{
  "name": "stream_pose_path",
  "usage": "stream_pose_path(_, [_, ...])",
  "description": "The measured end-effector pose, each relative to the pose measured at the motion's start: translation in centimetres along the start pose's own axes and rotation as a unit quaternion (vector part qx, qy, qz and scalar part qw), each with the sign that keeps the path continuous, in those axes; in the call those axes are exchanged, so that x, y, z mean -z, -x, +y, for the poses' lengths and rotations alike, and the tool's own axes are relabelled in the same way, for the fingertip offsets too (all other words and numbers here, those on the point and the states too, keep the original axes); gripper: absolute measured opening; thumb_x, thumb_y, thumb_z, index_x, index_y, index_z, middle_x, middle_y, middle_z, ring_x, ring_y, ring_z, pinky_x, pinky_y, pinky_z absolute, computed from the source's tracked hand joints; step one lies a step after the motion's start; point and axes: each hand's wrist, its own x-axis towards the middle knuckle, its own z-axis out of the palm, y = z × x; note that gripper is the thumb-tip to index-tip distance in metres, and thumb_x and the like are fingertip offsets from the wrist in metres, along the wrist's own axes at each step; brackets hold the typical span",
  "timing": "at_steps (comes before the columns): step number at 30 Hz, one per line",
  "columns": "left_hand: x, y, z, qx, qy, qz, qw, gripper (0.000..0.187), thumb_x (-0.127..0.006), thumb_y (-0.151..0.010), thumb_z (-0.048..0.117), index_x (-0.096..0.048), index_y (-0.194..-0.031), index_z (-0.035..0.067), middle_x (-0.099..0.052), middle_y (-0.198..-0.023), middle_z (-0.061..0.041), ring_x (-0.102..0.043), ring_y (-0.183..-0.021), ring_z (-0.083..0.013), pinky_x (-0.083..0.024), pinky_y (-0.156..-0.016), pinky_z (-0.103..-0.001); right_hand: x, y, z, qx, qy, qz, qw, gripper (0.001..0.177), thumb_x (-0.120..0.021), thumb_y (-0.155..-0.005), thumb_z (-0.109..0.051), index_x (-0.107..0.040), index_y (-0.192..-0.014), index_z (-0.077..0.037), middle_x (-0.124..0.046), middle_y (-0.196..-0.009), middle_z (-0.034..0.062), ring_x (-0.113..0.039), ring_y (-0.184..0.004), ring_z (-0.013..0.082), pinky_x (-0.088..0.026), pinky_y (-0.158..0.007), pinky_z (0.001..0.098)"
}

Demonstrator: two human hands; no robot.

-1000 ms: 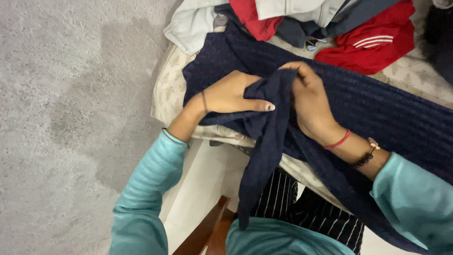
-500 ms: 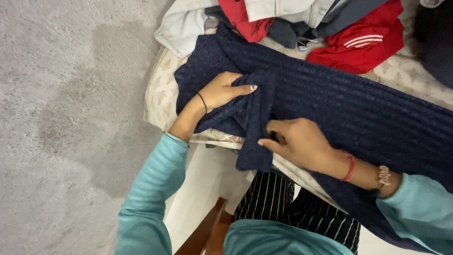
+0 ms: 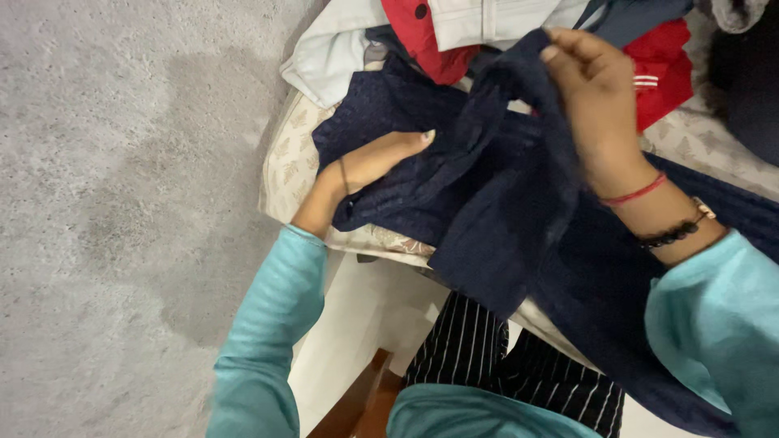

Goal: The person folds a dark blue garment on a bed by smoothing the fabric, folding the edges inward, and then folding it into a compact rectangular shape.

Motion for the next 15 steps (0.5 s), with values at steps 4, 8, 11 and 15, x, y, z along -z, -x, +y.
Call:
stream_pose_path(4, [0.2, 1.8, 1.2, -0.097, -0.170, -0.052, 0.979, 0.084, -0.073, -0.094, 0.047, -0.040, -0.151, -0.007, -0.058, -0.142, -0.023, -0.055, -0.132, -0.0268, -0.043, -0.109, -0.036, -1.3, 2.0, 1.3, 0.197, 0.367, -0.088, 0.905, 0.058, -0.087, -0.081, -0.027, -0.068, -0.130, -0.003, -0.068, -0.109, 0.0209, -0.067, -0.102, 0.0351, -0.053, -0.086, 0.0401])
stream_pose_path(8, [-0.7, 3.1, 3.6, -0.195, -0.296, -0.076, 0.932, 0.087, -0.079, -0.086, 0.047, -0.044, -0.145, -0.007, -0.063, -0.136, -0.025, -0.063, -0.126, -0.0325, -0.049, -0.105, -0.038, -3.6, 2.3, 2.8, 0.150, 0.285, -0.225, 0.920, 0.089, -0.092, -0.068, -0.032, -0.055, -0.141, 0.005, -0.067, -0.115, 0.0245, -0.067, -0.103, 0.0398, -0.054, -0.086, 0.0436])
stream_pose_path(11, [-0.4, 3.8, 4.5, -0.122, -0.308, -0.061, 0.942, 0.081, -0.077, -0.086, 0.048, -0.050, -0.144, -0.001, -0.069, -0.130, -0.022, -0.069, -0.121, -0.0280, -0.053, -0.103, -0.035, -3.6, 0.8, 3.6, 0.108, 0.257, -0.229, 0.933, 0.063, -0.089, -0.074, -0.027, -0.066, -0.127, -0.002, -0.072, -0.114, 0.0170, -0.071, -0.103, 0.0323, -0.055, -0.091, 0.0412])
stream_pose_path(15, [3.2, 5.2, 3.5, -0.066, -0.218, -0.007, 0.974, 0.075, -0.072, -0.093, 0.046, -0.048, -0.151, 0.006, -0.068, -0.137, -0.016, -0.067, -0.127, -0.0253, -0.052, -0.108, -0.034, -2.1, -2.7, 4.2, 0.103, 0.207, -0.108, 0.967, 0.047, -0.084, -0.088, -0.028, -0.069, -0.123, -0.001, -0.075, -0.111, 0.0161, -0.074, -0.101, 0.0316, -0.057, -0.089, 0.0397])
